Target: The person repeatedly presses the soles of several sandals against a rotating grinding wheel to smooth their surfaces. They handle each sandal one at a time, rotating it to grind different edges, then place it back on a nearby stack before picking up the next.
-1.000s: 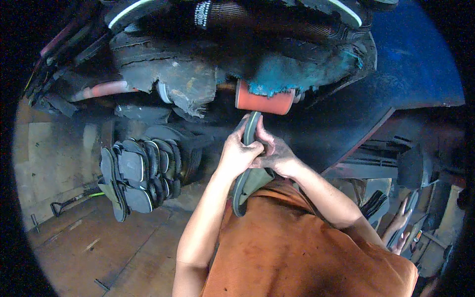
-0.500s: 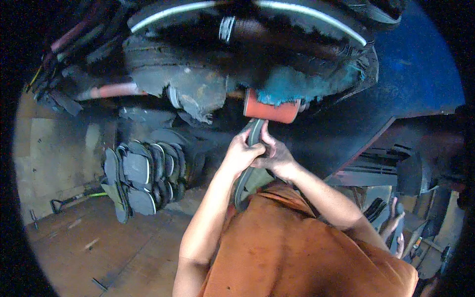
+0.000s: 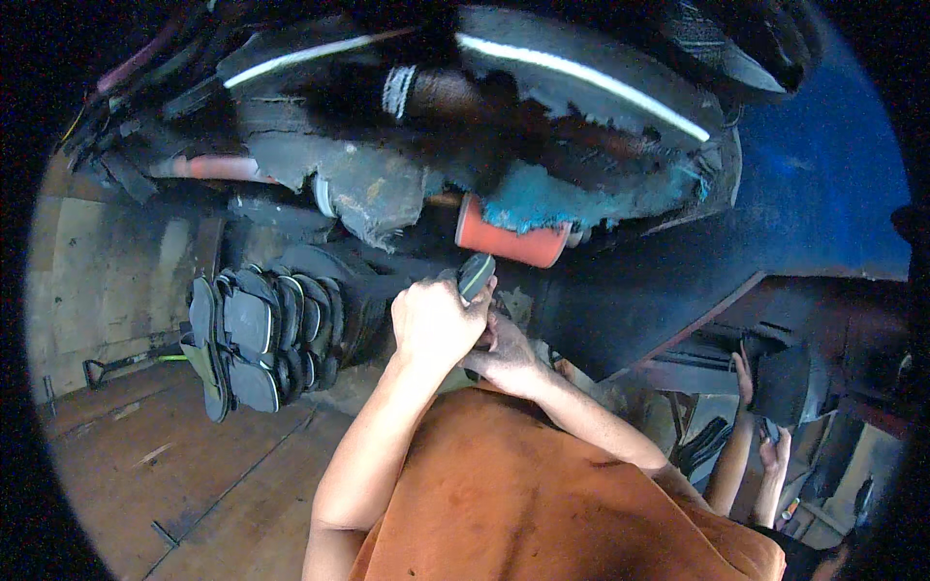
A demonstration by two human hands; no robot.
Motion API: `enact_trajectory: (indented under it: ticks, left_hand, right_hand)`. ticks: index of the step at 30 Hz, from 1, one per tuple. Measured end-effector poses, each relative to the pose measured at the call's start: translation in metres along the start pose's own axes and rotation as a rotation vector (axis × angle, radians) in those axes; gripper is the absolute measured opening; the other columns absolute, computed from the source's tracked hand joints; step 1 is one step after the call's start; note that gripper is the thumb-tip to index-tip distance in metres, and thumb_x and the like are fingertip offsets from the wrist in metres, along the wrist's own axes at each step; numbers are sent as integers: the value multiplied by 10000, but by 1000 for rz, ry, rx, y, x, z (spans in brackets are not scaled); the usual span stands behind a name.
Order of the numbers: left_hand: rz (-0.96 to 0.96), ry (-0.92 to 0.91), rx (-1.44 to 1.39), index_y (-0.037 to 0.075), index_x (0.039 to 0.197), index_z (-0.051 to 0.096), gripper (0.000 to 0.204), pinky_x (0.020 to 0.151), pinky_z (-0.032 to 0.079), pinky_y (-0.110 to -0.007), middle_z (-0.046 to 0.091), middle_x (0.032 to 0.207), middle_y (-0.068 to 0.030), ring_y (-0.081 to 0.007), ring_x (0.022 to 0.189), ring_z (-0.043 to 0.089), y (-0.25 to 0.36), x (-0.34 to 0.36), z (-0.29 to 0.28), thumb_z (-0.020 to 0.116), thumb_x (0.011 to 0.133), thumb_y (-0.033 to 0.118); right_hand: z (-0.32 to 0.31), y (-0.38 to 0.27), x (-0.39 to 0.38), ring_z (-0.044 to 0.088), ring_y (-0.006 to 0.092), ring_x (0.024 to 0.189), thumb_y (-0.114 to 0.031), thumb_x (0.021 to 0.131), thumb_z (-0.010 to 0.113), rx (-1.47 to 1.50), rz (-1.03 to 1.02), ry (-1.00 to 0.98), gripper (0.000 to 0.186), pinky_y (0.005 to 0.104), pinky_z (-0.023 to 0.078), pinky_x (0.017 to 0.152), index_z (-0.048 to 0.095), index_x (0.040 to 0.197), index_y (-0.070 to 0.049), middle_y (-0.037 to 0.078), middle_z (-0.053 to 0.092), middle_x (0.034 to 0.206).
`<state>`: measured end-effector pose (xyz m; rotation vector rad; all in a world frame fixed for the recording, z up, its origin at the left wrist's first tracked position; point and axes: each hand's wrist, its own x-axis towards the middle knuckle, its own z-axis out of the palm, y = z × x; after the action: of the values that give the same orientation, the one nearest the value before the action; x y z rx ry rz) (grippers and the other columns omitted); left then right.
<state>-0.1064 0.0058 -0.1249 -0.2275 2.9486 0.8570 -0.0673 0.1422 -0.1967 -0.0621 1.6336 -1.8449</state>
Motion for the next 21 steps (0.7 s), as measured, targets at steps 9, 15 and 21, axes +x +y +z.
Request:
enact_trajectory:
  ticks: [9, 15, 21]
  left_hand:
    - [-32, -146, 35, -8, 744, 713, 536, 676, 567, -467, 687, 720, -237, -396, 696, 704, 9, 26, 24, 635, 865, 508]
    - [47, -6, -179, 33, 757, 686, 441, 660, 557, -469, 686, 728, -217, -391, 693, 695, -4, 11, 42, 667, 878, 456]
    - [108, 90, -445, 74, 816, 698, 396, 628, 555, -445, 693, 735, -183, -367, 684, 694, -13, 0, 58, 662, 902, 458]
  right_hand:
    - [-31, -1, 16, 553, 186, 1210, -17, 796, 772, 107, 169, 31, 652, 375, 422, 1077, 458, 1367, -39, 69, 587, 1291]
    - [-41, 9, 9, 555, 257, 1195, -235, 807, 775, -192, 80, 34, 720, 384, 432, 1033, 457, 1403, 13, 154, 587, 1332]
    - [-39, -9, -2, 553, 172, 1127, -50, 806, 724, -609, -72, 89, 536, 354, 459, 968, 522, 1302, -31, 79, 596, 1184]
